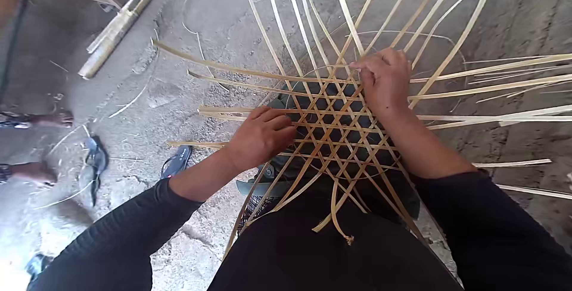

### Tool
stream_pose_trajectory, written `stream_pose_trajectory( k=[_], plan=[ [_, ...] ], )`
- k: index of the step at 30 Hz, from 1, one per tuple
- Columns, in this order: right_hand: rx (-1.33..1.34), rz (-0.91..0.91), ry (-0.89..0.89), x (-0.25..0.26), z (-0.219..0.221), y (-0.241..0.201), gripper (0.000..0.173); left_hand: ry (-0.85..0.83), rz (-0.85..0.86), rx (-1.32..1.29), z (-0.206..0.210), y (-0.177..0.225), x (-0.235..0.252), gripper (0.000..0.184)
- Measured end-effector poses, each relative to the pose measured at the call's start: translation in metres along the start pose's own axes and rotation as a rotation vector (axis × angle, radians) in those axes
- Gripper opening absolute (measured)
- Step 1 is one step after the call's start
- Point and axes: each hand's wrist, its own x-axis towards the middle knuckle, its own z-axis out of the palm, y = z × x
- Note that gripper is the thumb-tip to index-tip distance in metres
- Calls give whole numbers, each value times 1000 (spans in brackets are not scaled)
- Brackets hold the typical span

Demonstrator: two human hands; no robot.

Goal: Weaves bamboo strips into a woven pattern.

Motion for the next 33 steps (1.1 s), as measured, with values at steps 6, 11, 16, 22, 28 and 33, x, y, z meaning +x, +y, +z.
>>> stream_pose_trajectory(
  k=[6,11,16,22,28,33],
  plan=[
    [-25,-18,1,1,2,1,29,-78,108,44,-1,-8,6,23],
    [-42,38,-128,0,-14,-14,27,-126,25,67,0,-5,7,26],
    [-66,-30,-33,2,6,1,29,-101,-12,91,2,-1,2,28],
    [-53,-11,-56,2,5,0,29,-98,-58,108,1,5,-2,25],
    [-52,17,-71,3,4,2,29,-75,-1,-19,-1,25,3,24],
    [-30,24,-68,3,3,-1,29,-82,6,-43,9,29,5,17]
  ],
)
